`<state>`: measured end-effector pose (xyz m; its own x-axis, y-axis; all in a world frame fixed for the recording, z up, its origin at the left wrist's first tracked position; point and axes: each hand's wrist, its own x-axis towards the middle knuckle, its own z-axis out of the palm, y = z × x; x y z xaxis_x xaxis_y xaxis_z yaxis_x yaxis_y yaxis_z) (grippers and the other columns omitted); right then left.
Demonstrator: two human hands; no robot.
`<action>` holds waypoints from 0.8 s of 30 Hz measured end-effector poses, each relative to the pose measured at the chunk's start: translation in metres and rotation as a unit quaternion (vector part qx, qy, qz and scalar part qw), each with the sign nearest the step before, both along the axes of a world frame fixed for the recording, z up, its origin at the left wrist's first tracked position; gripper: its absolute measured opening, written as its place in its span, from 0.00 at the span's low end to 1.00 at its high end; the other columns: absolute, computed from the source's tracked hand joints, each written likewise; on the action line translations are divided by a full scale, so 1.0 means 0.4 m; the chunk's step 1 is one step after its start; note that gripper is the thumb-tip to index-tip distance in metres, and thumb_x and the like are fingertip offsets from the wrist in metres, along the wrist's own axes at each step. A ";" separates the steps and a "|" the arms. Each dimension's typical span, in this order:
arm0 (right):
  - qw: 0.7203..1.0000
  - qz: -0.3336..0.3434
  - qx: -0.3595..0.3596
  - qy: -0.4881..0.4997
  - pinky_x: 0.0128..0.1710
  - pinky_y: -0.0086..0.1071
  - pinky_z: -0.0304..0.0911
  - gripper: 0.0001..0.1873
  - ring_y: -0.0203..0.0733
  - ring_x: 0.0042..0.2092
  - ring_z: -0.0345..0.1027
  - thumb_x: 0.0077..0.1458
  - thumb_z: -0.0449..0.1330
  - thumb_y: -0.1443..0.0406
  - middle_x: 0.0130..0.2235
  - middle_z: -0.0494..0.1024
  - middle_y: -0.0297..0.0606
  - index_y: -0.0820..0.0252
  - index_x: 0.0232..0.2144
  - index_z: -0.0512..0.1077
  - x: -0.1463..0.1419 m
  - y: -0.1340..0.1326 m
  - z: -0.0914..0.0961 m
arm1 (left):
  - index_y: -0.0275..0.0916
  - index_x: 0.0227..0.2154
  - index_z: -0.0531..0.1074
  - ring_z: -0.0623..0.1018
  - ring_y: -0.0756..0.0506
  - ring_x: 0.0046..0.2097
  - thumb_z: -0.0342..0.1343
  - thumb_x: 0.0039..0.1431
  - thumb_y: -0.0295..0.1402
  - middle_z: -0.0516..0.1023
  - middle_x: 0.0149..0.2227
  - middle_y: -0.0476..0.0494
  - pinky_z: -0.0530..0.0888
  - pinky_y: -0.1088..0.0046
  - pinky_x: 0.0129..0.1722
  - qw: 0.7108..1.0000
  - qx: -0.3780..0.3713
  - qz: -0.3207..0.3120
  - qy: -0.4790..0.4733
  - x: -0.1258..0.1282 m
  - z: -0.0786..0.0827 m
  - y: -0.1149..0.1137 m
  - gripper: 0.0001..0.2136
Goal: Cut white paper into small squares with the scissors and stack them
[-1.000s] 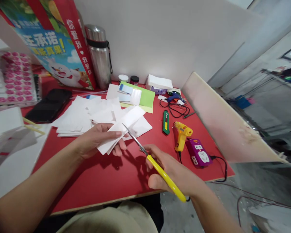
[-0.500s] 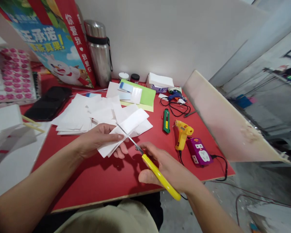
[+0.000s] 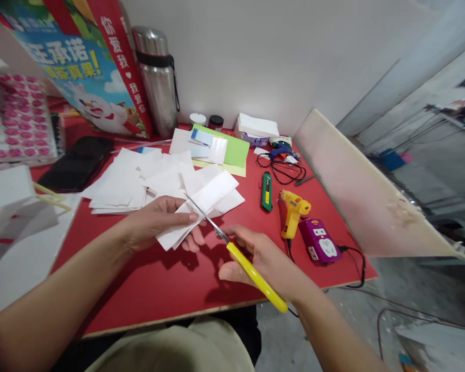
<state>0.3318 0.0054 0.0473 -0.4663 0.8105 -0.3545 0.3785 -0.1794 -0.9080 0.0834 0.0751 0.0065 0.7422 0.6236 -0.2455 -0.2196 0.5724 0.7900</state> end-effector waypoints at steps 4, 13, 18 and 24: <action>1.000 -0.021 0.005 -0.020 0.33 0.29 0.60 0.37 0.36 0.32 0.57 0.49 0.70 0.42 0.34 0.67 0.33 0.59 0.52 0.72 -0.003 -0.002 0.000 | 0.31 0.36 0.79 0.86 0.43 0.30 0.64 0.62 0.33 0.85 0.31 0.34 0.81 0.74 0.30 1.000 -0.002 0.000 -0.005 -0.001 -0.003 0.001 0.08; 0.994 -0.034 0.072 -0.070 0.28 0.29 0.58 0.29 0.34 0.28 0.56 0.51 0.68 0.43 0.27 0.67 0.31 0.61 0.43 0.77 -0.003 0.007 -0.017 | 0.31 0.36 0.78 0.86 0.41 0.31 0.66 0.60 0.35 0.85 0.31 0.33 0.81 0.72 0.30 1.000 -0.007 -0.004 0.000 -0.003 -0.001 0.001 0.10; 0.990 -0.041 0.099 -0.086 0.25 0.28 0.57 0.28 0.33 0.25 0.57 0.52 0.66 0.42 0.27 0.70 0.32 0.62 0.39 0.78 -0.001 0.004 -0.034 | 0.32 0.34 0.75 0.85 0.41 0.30 0.67 0.58 0.35 0.85 0.30 0.34 0.81 0.72 0.29 1.000 -0.010 -0.002 0.003 -0.006 -0.002 0.000 0.10; 0.931 -0.136 0.211 -0.266 0.28 0.32 0.60 0.23 0.40 0.27 0.66 0.58 0.63 0.48 0.28 0.74 0.35 0.59 0.44 0.75 0.008 0.019 -0.026 | 0.33 0.49 0.73 0.86 0.40 0.42 0.62 0.62 0.35 0.84 0.46 0.31 0.83 0.63 0.43 0.975 0.068 0.211 0.023 -0.018 0.017 0.017 0.15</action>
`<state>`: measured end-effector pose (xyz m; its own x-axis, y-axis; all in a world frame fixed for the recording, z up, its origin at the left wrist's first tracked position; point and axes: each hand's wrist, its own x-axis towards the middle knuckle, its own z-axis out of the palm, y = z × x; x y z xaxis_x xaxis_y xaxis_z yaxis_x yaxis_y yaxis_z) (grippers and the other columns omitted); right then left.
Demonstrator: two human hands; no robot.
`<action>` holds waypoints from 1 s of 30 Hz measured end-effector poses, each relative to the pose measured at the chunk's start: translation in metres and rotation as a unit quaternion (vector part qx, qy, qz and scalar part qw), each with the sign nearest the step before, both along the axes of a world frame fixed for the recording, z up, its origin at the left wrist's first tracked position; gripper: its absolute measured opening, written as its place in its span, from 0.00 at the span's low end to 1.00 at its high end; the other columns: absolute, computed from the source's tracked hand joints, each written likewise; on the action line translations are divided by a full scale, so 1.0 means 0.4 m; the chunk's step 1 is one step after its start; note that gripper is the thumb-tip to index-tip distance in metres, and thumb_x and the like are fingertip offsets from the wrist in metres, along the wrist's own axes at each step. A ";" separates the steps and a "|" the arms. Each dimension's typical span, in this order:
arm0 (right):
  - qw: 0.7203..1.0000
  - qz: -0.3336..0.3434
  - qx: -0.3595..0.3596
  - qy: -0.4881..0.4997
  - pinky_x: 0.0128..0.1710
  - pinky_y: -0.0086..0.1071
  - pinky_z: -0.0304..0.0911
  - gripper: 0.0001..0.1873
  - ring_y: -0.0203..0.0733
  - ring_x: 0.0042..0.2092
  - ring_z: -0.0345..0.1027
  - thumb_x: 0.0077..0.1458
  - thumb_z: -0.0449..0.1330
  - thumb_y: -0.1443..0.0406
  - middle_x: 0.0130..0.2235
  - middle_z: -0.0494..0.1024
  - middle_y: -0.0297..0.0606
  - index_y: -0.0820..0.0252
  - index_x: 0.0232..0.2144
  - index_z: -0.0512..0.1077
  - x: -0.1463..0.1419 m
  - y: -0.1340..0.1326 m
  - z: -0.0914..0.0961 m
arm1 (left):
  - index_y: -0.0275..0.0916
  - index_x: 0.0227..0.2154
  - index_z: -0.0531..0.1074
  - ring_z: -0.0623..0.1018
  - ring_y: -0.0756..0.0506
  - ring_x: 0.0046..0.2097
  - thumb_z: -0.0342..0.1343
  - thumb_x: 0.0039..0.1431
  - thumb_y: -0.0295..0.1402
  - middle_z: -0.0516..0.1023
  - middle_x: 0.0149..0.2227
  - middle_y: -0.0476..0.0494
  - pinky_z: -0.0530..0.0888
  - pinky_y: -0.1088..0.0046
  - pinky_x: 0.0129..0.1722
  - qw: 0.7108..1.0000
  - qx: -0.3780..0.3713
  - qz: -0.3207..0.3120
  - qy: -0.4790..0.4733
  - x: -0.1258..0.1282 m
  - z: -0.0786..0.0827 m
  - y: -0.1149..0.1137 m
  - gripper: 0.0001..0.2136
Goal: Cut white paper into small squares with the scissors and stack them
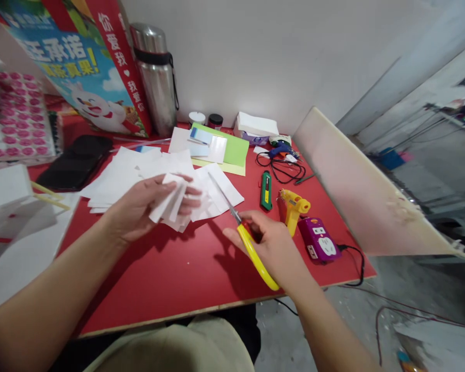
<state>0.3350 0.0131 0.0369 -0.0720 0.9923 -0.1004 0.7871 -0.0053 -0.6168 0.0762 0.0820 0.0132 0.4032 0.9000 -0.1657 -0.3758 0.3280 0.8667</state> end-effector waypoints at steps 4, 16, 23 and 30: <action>0.958 -0.068 0.016 -0.277 0.36 0.39 0.64 0.20 0.56 0.38 0.77 0.63 0.57 0.58 0.36 0.82 0.49 0.64 0.53 0.72 -0.007 0.039 -0.014 | 0.42 0.62 0.63 0.65 0.39 0.70 0.59 0.62 0.35 0.63 0.70 0.35 0.66 0.57 0.67 0.964 0.139 0.218 0.061 -0.029 -0.032 0.044 0.26; 0.900 -0.069 -0.043 -0.429 0.36 0.42 0.67 0.18 0.61 0.41 0.80 0.67 0.49 0.61 0.39 0.82 0.60 0.70 0.45 0.73 -0.037 0.107 -0.054 | 0.49 0.55 0.76 0.48 0.33 0.75 0.61 0.63 0.42 0.66 0.69 0.44 0.38 0.42 0.72 0.725 0.552 0.050 0.408 -0.019 -0.013 0.007 0.19; 0.903 -0.005 0.015 -0.430 0.38 0.39 0.65 0.13 0.56 0.44 0.77 0.65 0.52 0.66 0.42 0.81 0.55 0.65 0.41 0.75 -0.066 0.145 0.010 | 0.40 0.46 0.78 0.59 0.34 0.72 0.49 0.66 0.28 0.75 0.62 0.36 0.39 0.37 0.70 0.647 0.553 -0.024 0.524 -0.008 -0.060 0.016 0.14; 0.936 0.034 0.032 -0.350 0.48 0.40 0.64 0.25 0.58 0.51 0.72 0.62 0.60 0.52 0.47 0.78 0.60 0.71 0.48 0.72 -0.140 0.270 -0.044 | 0.37 0.61 0.68 0.65 0.34 0.70 0.49 0.66 0.35 0.72 0.64 0.32 0.53 0.42 0.69 0.673 0.479 0.013 0.563 -0.023 -0.078 0.026 0.22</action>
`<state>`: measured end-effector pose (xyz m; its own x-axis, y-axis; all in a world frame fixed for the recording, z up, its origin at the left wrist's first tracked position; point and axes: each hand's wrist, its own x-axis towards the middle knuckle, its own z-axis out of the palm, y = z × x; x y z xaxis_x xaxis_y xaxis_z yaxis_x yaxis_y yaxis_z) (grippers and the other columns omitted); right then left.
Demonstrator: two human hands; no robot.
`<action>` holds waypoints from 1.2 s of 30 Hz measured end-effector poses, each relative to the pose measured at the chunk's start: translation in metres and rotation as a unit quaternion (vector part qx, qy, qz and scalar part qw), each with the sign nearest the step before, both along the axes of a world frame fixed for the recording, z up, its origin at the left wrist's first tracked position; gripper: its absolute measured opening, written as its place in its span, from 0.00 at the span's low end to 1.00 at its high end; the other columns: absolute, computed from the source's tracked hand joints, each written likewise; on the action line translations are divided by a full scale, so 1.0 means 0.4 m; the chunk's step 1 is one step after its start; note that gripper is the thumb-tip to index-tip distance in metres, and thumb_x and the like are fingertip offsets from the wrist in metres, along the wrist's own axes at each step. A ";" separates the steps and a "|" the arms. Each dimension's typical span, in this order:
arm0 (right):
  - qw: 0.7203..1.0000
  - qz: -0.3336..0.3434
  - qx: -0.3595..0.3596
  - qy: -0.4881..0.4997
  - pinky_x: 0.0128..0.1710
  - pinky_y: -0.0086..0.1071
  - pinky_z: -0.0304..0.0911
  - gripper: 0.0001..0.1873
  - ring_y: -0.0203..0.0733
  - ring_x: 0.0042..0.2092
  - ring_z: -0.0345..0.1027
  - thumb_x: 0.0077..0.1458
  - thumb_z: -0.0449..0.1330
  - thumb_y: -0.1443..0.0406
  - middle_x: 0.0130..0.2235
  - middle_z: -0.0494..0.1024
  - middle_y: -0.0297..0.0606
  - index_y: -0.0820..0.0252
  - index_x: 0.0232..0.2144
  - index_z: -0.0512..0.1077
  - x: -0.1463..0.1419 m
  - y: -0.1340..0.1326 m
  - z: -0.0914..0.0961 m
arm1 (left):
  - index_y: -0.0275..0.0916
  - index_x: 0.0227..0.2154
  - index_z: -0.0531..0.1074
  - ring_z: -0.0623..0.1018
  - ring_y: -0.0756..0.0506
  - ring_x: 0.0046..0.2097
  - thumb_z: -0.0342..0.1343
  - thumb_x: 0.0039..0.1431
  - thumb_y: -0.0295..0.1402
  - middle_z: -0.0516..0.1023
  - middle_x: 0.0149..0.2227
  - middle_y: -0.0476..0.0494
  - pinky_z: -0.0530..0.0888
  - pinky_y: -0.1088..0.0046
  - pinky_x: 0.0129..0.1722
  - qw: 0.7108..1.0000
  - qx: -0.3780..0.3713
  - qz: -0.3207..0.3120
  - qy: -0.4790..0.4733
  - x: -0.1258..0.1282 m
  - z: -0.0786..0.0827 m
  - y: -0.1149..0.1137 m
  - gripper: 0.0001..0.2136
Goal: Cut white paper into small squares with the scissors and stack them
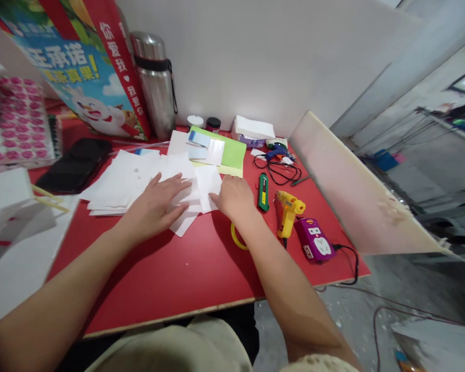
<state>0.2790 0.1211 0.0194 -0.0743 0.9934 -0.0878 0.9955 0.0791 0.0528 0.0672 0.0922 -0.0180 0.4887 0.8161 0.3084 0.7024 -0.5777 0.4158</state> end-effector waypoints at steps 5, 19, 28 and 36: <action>0.991 -0.058 -0.051 0.105 0.41 0.35 0.63 0.22 0.53 0.47 0.74 0.54 0.63 0.61 0.46 0.80 0.52 0.67 0.49 0.72 0.006 0.035 -0.045 | 0.27 0.66 0.59 0.63 0.32 0.70 0.52 0.65 0.36 0.66 0.67 0.24 0.56 0.46 0.70 0.998 0.002 0.065 -0.027 0.004 -0.013 0.006 0.30; 0.772 -0.070 0.111 0.622 0.31 0.32 0.63 0.12 0.38 0.30 0.66 0.49 0.61 0.60 0.32 0.76 0.33 0.57 0.38 0.70 0.091 0.007 -0.018 | 0.37 0.62 0.68 0.59 0.32 0.72 0.60 0.60 0.53 0.65 0.69 0.29 0.53 0.45 0.71 0.974 -0.031 0.071 -0.214 0.019 0.026 -0.009 0.33; 0.843 0.052 0.148 0.514 0.42 0.42 0.70 0.18 0.44 0.39 0.72 0.53 0.64 0.58 0.38 0.77 0.37 0.56 0.46 0.71 0.043 -0.006 -0.053 | 0.35 0.41 0.81 0.83 0.36 0.40 0.65 0.56 0.50 0.85 0.38 0.39 0.78 0.65 0.38 0.808 -0.286 0.114 -0.502 0.043 0.029 -0.025 0.21; 0.851 0.198 0.251 0.416 0.55 0.47 0.68 0.22 0.51 0.53 0.73 0.60 0.62 0.57 0.53 0.78 0.46 0.55 0.54 0.68 -0.023 -0.057 -0.033 | 0.34 0.42 0.80 0.84 0.38 0.39 0.70 0.50 0.40 0.85 0.36 0.41 0.79 0.66 0.39 0.670 -0.349 0.091 -0.648 0.045 0.029 -0.008 0.18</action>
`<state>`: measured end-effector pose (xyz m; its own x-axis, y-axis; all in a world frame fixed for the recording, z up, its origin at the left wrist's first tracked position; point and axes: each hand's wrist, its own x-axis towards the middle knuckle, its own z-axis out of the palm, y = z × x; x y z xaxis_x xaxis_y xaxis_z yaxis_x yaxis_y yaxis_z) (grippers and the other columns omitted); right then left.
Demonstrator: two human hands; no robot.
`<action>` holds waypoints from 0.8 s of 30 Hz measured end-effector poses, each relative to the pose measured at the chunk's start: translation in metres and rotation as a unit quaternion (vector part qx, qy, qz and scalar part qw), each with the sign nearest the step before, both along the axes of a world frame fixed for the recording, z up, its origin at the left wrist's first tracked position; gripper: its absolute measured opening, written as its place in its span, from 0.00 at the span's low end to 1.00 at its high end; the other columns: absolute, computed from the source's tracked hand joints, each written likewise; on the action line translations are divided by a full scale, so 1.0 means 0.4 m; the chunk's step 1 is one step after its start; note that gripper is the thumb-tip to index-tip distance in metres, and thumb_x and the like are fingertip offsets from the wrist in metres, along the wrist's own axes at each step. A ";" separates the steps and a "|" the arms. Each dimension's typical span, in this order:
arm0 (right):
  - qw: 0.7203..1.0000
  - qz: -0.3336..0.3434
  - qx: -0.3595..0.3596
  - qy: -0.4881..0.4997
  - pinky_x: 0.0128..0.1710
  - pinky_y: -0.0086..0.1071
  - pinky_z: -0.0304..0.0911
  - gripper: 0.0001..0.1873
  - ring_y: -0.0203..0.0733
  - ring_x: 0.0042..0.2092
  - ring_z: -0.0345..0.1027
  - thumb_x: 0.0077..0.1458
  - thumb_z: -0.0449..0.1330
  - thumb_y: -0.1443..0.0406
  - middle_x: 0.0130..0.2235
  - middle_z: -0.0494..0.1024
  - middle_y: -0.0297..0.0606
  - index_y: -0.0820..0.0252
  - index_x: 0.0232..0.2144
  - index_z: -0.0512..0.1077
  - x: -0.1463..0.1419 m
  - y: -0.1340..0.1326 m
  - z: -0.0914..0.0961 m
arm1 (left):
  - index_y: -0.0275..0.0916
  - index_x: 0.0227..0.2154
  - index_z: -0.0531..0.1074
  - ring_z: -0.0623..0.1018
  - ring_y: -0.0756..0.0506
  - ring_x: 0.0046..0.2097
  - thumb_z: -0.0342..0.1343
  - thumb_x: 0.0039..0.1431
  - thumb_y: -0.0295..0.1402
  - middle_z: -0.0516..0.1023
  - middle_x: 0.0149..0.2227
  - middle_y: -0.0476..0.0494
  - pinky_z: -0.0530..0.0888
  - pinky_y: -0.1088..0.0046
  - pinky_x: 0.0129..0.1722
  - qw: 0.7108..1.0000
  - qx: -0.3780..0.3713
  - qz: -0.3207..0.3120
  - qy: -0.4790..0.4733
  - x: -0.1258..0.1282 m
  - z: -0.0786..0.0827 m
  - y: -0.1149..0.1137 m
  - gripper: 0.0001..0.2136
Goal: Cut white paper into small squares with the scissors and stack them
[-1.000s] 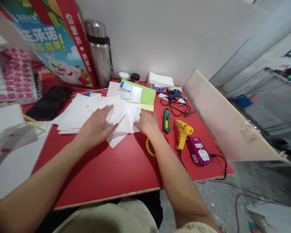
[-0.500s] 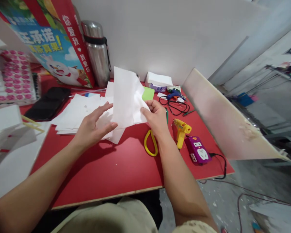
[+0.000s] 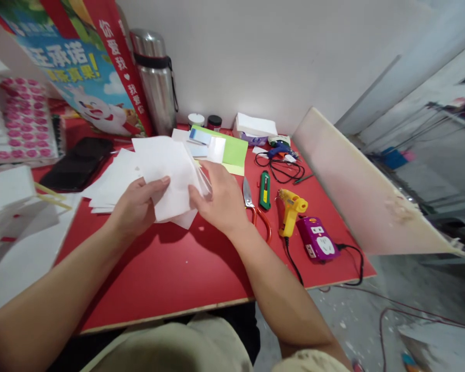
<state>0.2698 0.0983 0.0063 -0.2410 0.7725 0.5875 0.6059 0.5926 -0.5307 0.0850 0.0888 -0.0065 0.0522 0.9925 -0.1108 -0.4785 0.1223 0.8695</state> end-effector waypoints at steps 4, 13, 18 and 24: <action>0.992 -0.108 -0.048 0.035 0.41 0.42 0.72 0.15 0.44 0.33 0.73 0.62 0.54 0.64 0.34 0.79 0.37 0.57 0.50 0.72 0.046 0.029 -0.020 | 0.34 0.33 0.79 0.83 0.39 0.37 0.70 0.48 0.35 0.83 0.30 0.44 0.77 0.69 0.35 0.999 -0.004 0.044 -0.010 -0.016 0.011 0.000 0.12; 0.998 0.047 0.026 -0.027 0.64 0.56 0.60 0.38 0.58 0.68 0.59 0.55 0.67 0.51 0.67 0.65 0.47 0.50 0.64 0.62 0.078 0.022 0.029 | 0.33 0.32 0.78 0.81 0.41 0.35 0.70 0.48 0.36 0.81 0.30 0.43 0.74 0.70 0.31 0.998 -0.026 0.046 -0.022 -0.019 0.013 0.012 0.13; 0.991 0.129 -0.008 -0.035 0.65 0.50 0.61 0.26 0.53 0.67 0.63 0.63 0.61 0.59 0.66 0.69 0.46 0.54 0.62 0.69 -0.001 -0.029 0.022 | 0.36 0.38 0.79 0.82 0.40 0.41 0.64 0.55 0.38 0.83 0.37 0.43 0.77 0.66 0.41 0.998 0.056 -0.031 -0.022 -0.012 0.021 0.002 0.12; 0.895 -0.089 -0.128 0.418 0.52 0.41 0.75 0.14 0.47 0.48 0.79 0.62 0.63 0.52 0.38 0.84 0.36 0.55 0.38 0.79 0.077 0.043 0.016 | 0.38 0.39 0.77 0.81 0.38 0.51 0.59 0.63 0.38 0.81 0.50 0.40 0.74 0.57 0.56 0.987 0.162 -0.012 0.018 -0.029 0.029 0.009 0.08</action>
